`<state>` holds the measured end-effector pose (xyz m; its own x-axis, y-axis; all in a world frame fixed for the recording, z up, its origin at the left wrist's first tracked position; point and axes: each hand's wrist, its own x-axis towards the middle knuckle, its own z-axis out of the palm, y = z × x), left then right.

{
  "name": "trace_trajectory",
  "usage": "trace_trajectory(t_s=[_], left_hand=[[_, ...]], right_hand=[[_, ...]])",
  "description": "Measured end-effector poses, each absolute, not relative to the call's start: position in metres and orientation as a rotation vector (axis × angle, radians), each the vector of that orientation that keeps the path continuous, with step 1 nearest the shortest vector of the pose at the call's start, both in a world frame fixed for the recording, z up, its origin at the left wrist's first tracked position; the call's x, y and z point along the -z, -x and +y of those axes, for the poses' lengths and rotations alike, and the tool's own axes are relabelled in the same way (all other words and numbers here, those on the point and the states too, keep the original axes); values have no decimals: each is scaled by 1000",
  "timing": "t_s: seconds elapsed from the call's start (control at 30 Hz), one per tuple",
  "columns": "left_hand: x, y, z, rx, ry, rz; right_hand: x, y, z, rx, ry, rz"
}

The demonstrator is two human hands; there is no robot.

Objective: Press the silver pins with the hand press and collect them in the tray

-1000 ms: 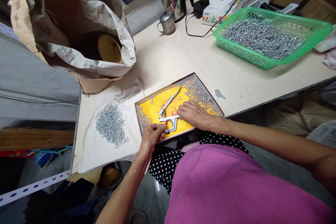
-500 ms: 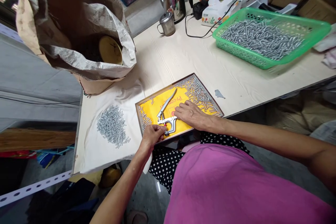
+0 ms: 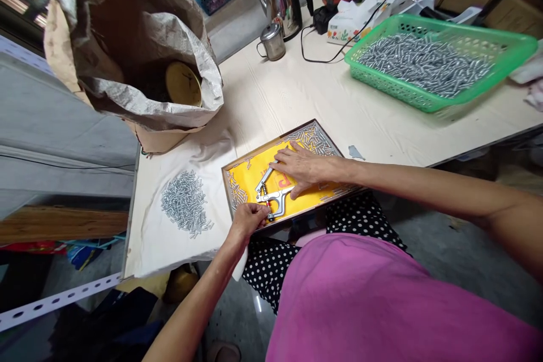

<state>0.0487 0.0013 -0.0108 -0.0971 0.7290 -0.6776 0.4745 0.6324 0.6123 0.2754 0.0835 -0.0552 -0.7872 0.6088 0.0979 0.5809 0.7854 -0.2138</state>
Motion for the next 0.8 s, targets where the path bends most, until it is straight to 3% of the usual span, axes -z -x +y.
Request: trace_trajectory(t_s=[0.37, 0.6, 0.8], left_hand=[[16, -41, -1, -218, -1090, 1755], [21, -49, -6, -393, -2136, 1727], [30, -68, 29, -32, -2494, 1408]], right_hand=[[48, -271, 74, -364, 1060, -2800], [49, -270, 58, -359, 1039, -2754], [47, -268, 55, -311, 1088, -2762]])
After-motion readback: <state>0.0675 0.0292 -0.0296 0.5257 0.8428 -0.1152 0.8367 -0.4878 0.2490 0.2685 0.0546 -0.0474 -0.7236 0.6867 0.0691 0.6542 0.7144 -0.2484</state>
